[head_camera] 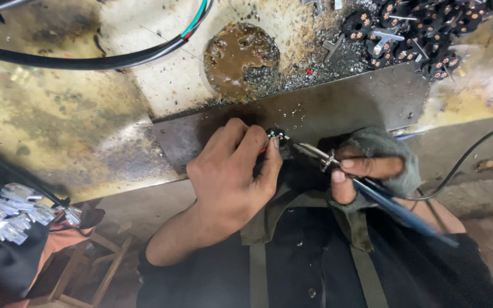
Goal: The person uses a soldering iron to attach small black components to the ends of multi-colored wires. They repeatedly heat the wire ends and apply solder to secure the components, then place the finished assemblies on the workbench.
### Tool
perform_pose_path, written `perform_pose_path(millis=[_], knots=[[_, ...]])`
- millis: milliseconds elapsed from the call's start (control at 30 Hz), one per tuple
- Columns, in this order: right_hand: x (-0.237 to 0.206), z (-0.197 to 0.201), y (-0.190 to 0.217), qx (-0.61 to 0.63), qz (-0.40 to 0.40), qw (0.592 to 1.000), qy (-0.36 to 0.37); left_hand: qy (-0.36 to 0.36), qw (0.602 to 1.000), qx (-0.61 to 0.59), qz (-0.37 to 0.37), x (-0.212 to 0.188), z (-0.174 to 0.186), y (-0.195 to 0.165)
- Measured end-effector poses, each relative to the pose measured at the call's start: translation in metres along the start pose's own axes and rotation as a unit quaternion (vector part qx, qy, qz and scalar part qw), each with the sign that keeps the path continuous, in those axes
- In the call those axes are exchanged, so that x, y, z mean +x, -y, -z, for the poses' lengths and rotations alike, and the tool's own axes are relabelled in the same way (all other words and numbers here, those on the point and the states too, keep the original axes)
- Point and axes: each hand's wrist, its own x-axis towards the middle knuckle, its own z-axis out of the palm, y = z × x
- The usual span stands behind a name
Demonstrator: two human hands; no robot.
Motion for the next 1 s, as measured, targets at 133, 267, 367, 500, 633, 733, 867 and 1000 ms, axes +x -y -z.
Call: perform_pose_path(millis=[133, 267, 367, 500, 633, 733, 867, 1000], knots=[[0.011, -0.011, 0.033, 0.138, 0.076, 0.987, -0.006, 0.001, 1.000, 0.009, -0.005, 0.001, 0.001, 0.000], [0.039, 0.001, 0.062, -0.068, 0.370, 0.925, -0.061, -0.015, 0.999, 0.016, -0.024, 0.007, 0.004, -0.003], [0.063, 0.032, 0.085, -0.030, 0.359, 0.930, -0.072, -0.048, 0.998, 0.010, -0.048, 0.012, 0.004, -0.005], [0.093, 0.048, 0.130, -0.494, 0.446, 0.684, -0.299, -0.062, 0.996, 0.005, -0.058, 0.013, 0.003, -0.005], [0.117, 0.036, 0.166, -0.391, 0.450, 0.742, -0.306, -0.055, 0.996, 0.006, -0.065, 0.012, 0.001, -0.003], [0.108, 0.038, 0.161, -0.241, 0.458, 0.809, -0.278, -0.067, 0.996, 0.000, -0.059, 0.009, 0.001, -0.001], [0.088, 0.047, 0.135, -0.169, 0.434, 0.846, -0.260, -0.072, 0.996, -0.007, -0.060, 0.010, 0.000, 0.000], [0.078, 0.053, 0.134, -0.118, 0.426, 0.864, -0.241, -0.069, 0.996, 0.001, -0.057, 0.012, -0.002, 0.001]])
